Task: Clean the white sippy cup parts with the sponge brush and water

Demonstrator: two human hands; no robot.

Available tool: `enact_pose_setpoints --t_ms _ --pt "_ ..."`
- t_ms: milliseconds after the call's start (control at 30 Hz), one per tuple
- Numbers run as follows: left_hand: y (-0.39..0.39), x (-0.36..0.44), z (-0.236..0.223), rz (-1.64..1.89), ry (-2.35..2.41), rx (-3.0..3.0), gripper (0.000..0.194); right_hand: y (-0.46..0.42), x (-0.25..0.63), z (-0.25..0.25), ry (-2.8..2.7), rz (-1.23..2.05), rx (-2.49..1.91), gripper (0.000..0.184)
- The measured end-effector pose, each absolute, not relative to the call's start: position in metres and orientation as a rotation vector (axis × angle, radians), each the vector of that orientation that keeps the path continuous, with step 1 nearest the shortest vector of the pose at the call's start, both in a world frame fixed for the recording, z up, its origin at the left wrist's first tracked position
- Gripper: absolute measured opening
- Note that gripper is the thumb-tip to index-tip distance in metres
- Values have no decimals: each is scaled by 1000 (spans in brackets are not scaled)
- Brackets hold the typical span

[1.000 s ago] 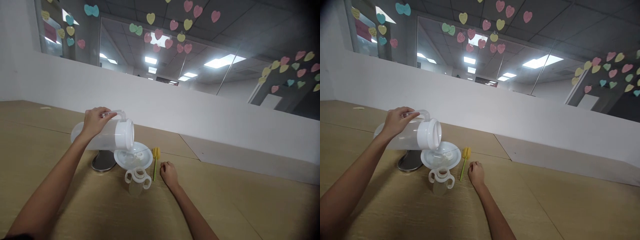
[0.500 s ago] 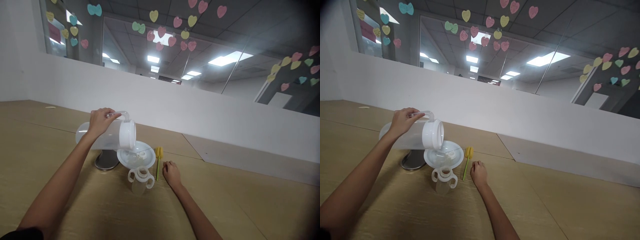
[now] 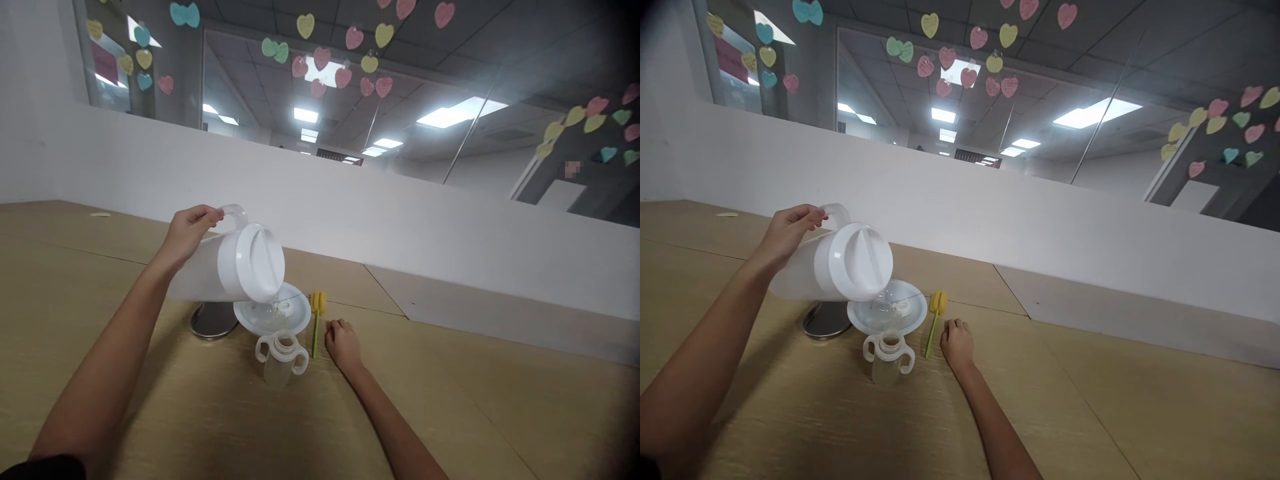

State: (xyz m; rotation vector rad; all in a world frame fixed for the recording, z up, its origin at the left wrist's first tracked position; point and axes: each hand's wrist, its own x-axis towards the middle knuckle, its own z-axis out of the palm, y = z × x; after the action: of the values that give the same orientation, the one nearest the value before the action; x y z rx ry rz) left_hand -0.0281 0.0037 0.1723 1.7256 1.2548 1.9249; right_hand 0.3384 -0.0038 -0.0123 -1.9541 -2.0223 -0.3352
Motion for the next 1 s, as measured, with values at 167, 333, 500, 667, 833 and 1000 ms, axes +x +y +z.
enact_pose_setpoints --t_ms 167,333,500,667,833,1000 --pt "-13 -10 178 1832 1208 1909 31 -4 339 -13 -2015 -341 -1948 20" --pt "-20 3 178 1723 1207 2075 35 -4 339 -13 -2025 -349 -1938 21" --pt "-24 12 177 1706 1189 2187 35 -5 337 -11 -2033 -331 -1965 22" --pt "-27 15 178 1701 1208 2231 32 -6 336 -9 -2036 -333 -1978 22" --pt "-28 15 178 1715 1179 2237 30 -5 337 -10 -2051 -342 -1975 22" --pt "-31 15 179 1695 1204 2239 32 -4 338 -11 -2049 -354 -1955 21"
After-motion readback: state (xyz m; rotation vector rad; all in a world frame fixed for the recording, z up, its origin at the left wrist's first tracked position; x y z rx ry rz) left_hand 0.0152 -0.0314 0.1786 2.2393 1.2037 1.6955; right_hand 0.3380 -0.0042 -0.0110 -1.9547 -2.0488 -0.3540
